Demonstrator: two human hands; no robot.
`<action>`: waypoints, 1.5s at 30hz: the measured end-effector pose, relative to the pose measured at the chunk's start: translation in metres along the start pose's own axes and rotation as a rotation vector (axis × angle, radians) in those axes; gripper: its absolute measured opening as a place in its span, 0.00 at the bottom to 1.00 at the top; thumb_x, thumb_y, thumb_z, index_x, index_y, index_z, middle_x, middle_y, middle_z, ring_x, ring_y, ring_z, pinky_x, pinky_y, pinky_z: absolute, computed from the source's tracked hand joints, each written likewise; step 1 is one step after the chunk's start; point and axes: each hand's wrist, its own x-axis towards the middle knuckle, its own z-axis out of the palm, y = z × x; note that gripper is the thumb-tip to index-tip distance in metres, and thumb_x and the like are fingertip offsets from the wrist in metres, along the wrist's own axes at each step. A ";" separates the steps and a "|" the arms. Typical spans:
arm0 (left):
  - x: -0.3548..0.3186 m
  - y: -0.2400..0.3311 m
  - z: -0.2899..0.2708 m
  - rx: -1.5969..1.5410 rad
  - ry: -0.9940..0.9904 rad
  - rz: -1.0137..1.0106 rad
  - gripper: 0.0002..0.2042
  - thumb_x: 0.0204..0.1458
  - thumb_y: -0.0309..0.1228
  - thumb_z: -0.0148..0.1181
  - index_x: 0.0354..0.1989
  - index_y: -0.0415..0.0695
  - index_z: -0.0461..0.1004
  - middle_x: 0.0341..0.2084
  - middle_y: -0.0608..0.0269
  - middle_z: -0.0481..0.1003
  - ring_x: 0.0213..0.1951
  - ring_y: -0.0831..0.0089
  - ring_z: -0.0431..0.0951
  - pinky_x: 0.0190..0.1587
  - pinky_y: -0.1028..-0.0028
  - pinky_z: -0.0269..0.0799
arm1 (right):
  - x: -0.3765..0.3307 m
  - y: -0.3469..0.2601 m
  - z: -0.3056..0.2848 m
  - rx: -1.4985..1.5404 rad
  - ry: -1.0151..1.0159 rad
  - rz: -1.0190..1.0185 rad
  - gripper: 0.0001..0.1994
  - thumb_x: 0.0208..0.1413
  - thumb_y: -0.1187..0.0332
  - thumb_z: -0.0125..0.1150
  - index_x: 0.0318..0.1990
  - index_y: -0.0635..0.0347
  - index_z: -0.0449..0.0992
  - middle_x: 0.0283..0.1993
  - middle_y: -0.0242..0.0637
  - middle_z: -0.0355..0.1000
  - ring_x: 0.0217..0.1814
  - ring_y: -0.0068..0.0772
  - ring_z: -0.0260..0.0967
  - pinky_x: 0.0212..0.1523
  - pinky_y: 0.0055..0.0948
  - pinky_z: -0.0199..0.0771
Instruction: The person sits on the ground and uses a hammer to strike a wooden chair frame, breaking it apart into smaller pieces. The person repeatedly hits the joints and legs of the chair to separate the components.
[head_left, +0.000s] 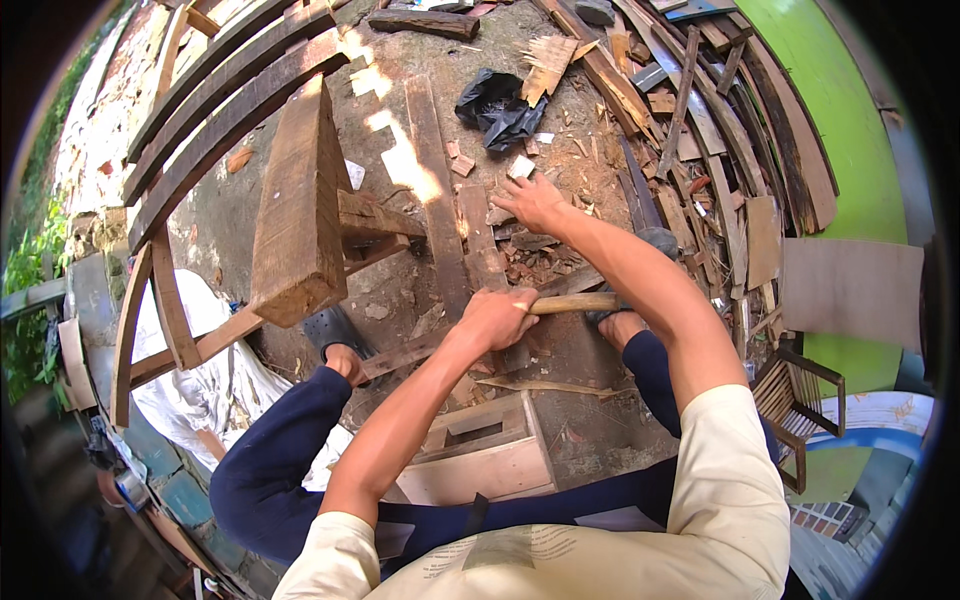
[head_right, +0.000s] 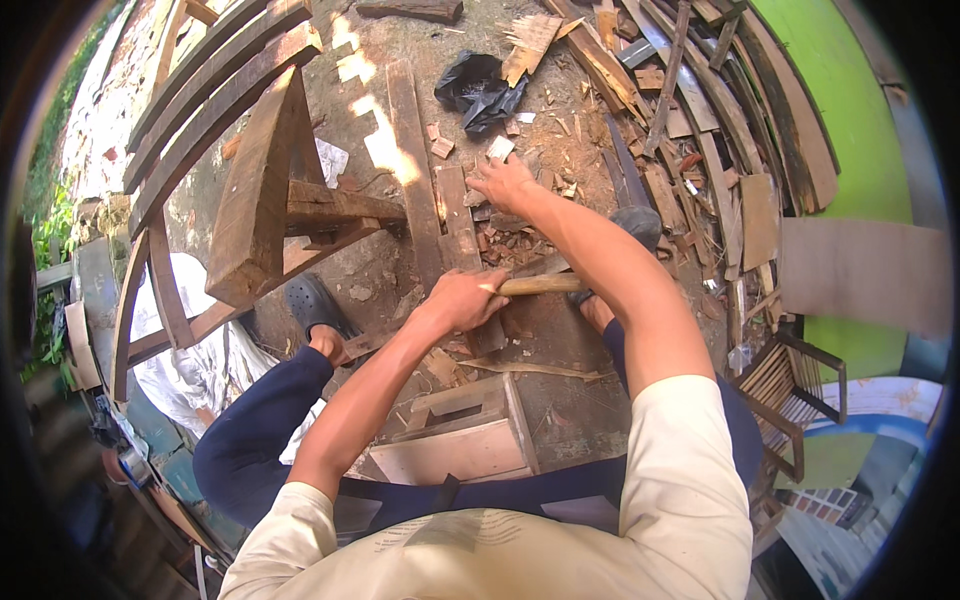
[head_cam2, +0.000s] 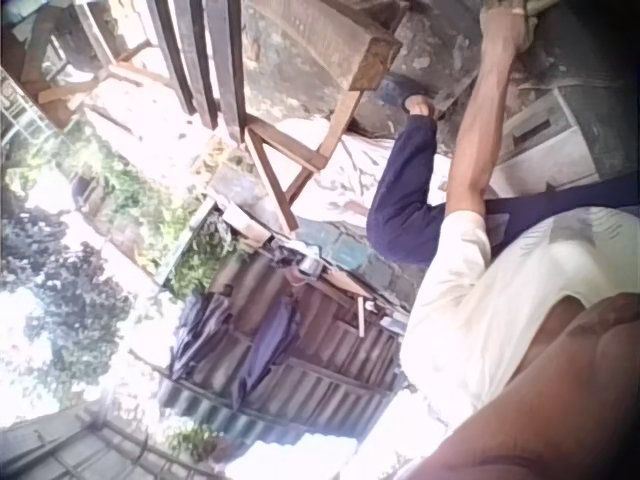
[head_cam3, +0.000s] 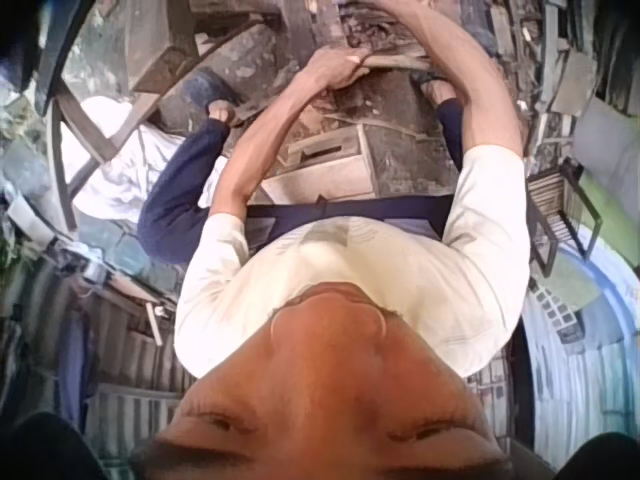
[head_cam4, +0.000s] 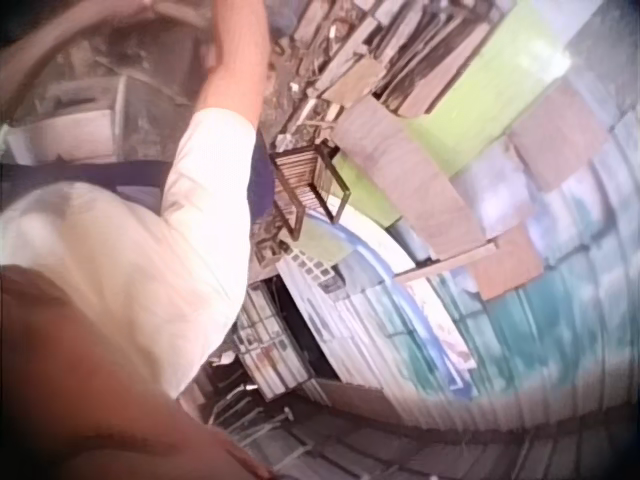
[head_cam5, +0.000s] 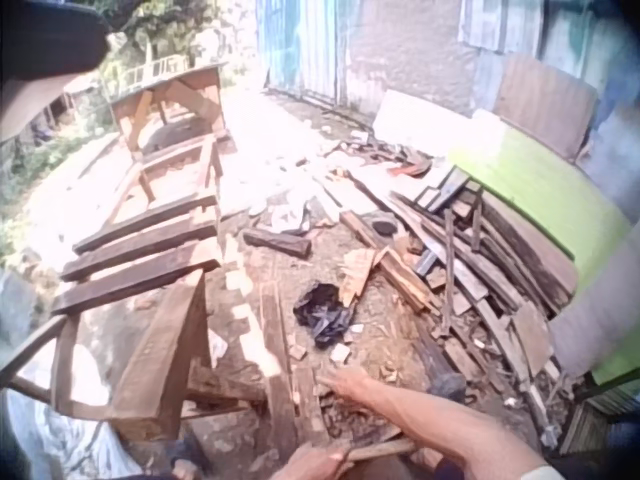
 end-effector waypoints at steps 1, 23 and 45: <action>-0.001 -0.005 0.005 0.001 0.042 0.050 0.14 0.58 0.40 0.56 0.45 0.44 0.71 0.36 0.52 0.78 0.40 0.53 0.79 0.43 0.58 0.74 | 0.023 0.005 0.011 -0.082 0.117 -0.045 0.27 0.63 0.61 0.50 0.70 0.37 0.57 0.75 0.36 0.52 0.75 0.39 0.51 0.68 0.53 0.53; 0.000 -0.020 0.014 0.037 0.220 0.140 0.16 0.53 0.42 0.62 0.44 0.45 0.75 0.31 0.53 0.79 0.36 0.54 0.80 0.37 0.58 0.77 | -0.046 0.090 -0.021 -0.186 0.283 0.101 0.15 0.60 0.55 0.55 0.48 0.52 0.69 0.38 0.31 0.75 0.43 0.39 0.76 0.41 0.39 0.74; 0.013 0.036 0.021 -0.062 0.116 -0.239 0.28 0.56 0.54 0.56 0.60 0.50 0.67 0.48 0.43 0.76 0.53 0.47 0.75 0.54 0.57 0.70 | -0.267 -0.175 0.126 1.360 0.177 1.118 0.52 0.42 0.48 0.72 0.67 0.71 0.50 0.60 0.63 0.67 0.62 0.60 0.67 0.63 0.44 0.66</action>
